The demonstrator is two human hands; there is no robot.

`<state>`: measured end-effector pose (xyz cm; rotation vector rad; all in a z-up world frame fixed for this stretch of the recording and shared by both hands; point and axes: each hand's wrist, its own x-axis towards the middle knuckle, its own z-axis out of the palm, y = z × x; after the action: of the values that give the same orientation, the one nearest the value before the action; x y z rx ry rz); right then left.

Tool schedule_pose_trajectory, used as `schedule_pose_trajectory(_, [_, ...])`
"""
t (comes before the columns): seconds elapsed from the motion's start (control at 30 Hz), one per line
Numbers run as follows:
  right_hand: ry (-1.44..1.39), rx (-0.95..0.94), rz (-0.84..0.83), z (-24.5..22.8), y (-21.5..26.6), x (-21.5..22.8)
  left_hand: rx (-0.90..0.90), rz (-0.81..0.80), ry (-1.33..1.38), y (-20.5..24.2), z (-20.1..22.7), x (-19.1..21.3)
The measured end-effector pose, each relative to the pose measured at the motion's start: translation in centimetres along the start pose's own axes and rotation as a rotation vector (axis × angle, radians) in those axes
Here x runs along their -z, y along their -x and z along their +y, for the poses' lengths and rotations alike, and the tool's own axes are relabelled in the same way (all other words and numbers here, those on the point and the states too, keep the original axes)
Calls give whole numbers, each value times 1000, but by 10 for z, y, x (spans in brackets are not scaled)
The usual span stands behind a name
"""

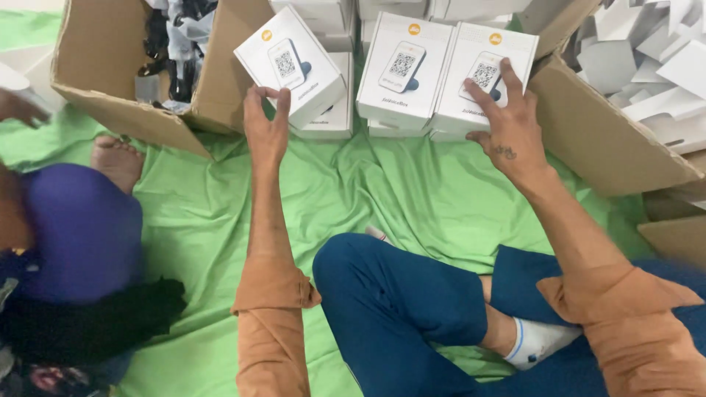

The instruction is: The person folds cardboard box inserts and places them into product boxes.

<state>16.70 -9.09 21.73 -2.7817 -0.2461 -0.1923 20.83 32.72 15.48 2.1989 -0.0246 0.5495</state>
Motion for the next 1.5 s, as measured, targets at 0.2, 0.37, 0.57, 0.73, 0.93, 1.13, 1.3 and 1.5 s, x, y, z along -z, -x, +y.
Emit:
schedule_pose_trajectory(0.2, [-117, 251, -103, 31, -10, 9, 346, 128, 34, -25, -10, -5])
schedule_pose_trajectory(0.37, [78, 379, 23, -6, -4, 12, 232, -214, 247, -8, -3, 2])
schedule_pose_trajectory(0.57, [85, 573, 41, -59, -35, -56, 227, -34, 220, 11, 13, -25])
schedule_pose_trajectory(0.73, [-104, 546, 4, -55, -30, -44, 261, -25, 118, 15, 13, -21])
schedule_pose_trajectory(0.93, [66, 171, 167, -16, 21, 1, 145, -13, 73, 31, 27, -10])
schedule_pose_trajectory(1.13, [-197, 60, 156, 19, 16, -22, 220, -65, 0, 53, -34, -61])
schedule_pose_trajectory(1.3, [-187, -14, 137, 15, 11, -28, 276, -86, 61, 41, -33, -67])
schedule_pose_trajectory(1.5, [-267, 21, 298, 41, 33, -58, 227, -65, 132, 56, -30, -75])
